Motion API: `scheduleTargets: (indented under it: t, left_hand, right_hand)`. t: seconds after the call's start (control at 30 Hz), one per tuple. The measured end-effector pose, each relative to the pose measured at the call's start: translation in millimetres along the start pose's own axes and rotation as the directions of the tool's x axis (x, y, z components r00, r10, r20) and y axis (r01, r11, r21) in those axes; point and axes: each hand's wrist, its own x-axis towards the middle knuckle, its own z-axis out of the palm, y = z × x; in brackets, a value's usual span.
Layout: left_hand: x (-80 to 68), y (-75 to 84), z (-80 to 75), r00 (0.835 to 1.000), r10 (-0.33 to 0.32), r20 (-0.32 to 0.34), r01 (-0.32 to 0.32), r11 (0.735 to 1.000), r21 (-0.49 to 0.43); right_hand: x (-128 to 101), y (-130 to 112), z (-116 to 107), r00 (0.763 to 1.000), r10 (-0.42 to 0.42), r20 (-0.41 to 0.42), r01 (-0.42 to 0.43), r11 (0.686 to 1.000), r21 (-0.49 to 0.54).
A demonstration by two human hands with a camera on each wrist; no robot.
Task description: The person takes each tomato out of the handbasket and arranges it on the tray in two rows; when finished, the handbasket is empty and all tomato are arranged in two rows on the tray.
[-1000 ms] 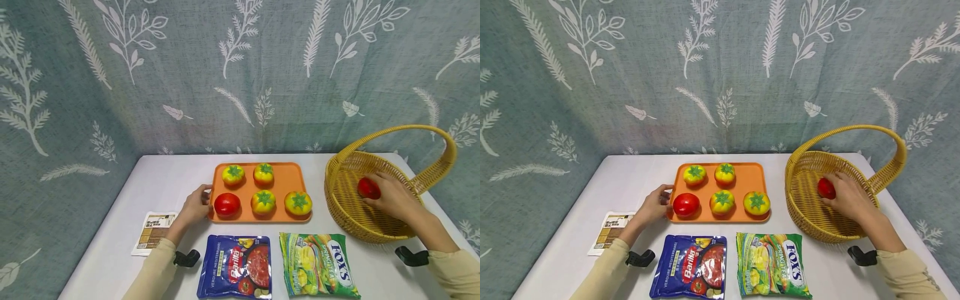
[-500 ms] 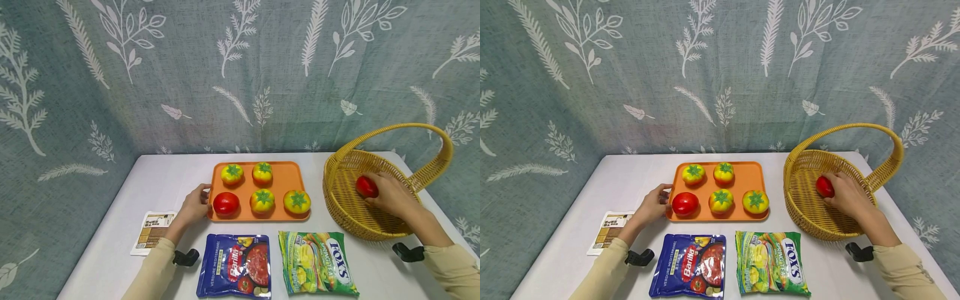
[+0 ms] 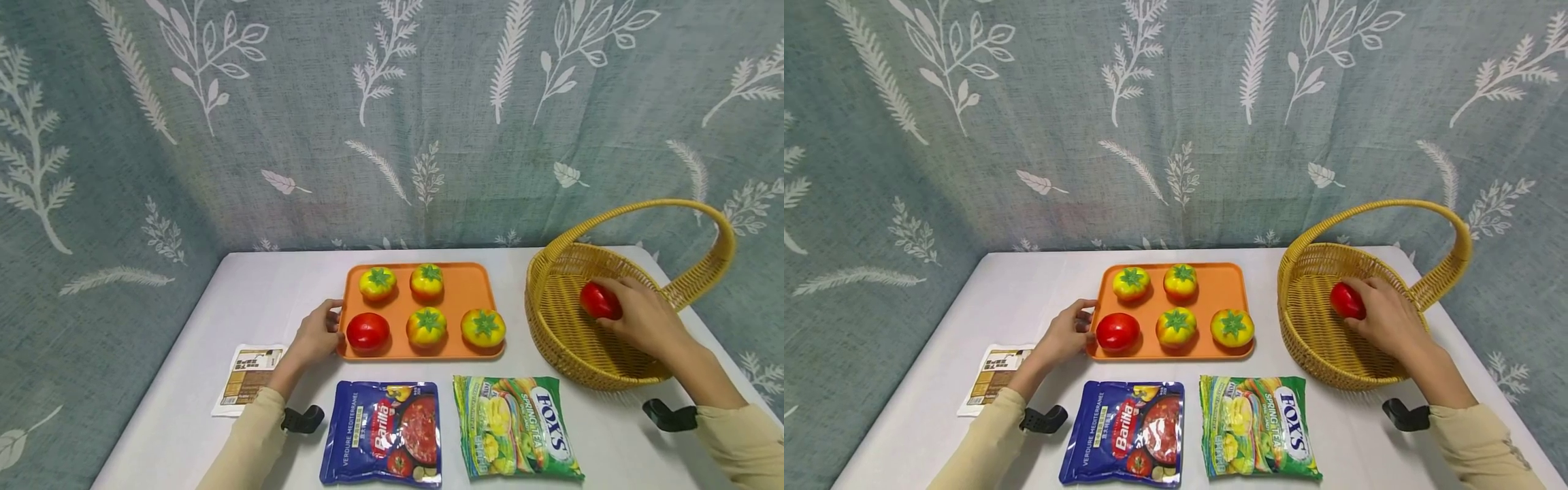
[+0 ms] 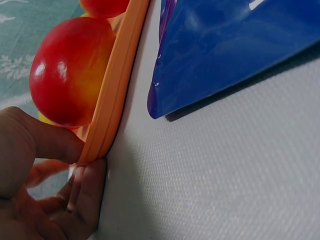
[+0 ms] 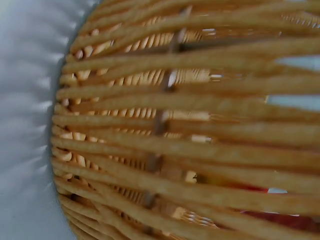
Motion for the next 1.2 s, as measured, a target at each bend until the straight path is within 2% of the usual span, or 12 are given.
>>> scheduleTargets:
  t: [0.33,0.8,1.07,1.2]
  left_hand:
    - [-0.1,0.7,-0.7,1.0,0.006,-0.003,-0.006,1.0,-0.006]
    - [-1.9,0.8,0.4,1.0,0.013,-0.001,-0.013,1.0,-0.005]
    - [-1.1,1.5,0.1,1.0,0.006,-0.002,-0.006,1.0,-0.004]
    - [-0.6,0.7,0.3,1.0,0.011,-0.001,-0.011,1.0,-0.004]
  right_hand:
    - [-8.5,-16.5,-13.9,0.996,-0.035,-0.08,0.032,0.999,-0.032]
    - [-26.6,-54.2,-29.4,0.967,-0.124,-0.221,0.122,0.992,-0.024]
    - [-34.3,-80.2,-36.2,0.944,-0.194,-0.266,0.191,0.981,-0.037]
    - [-37.9,-91.9,-38.2,0.943,-0.204,-0.263,0.2,0.979,-0.042]
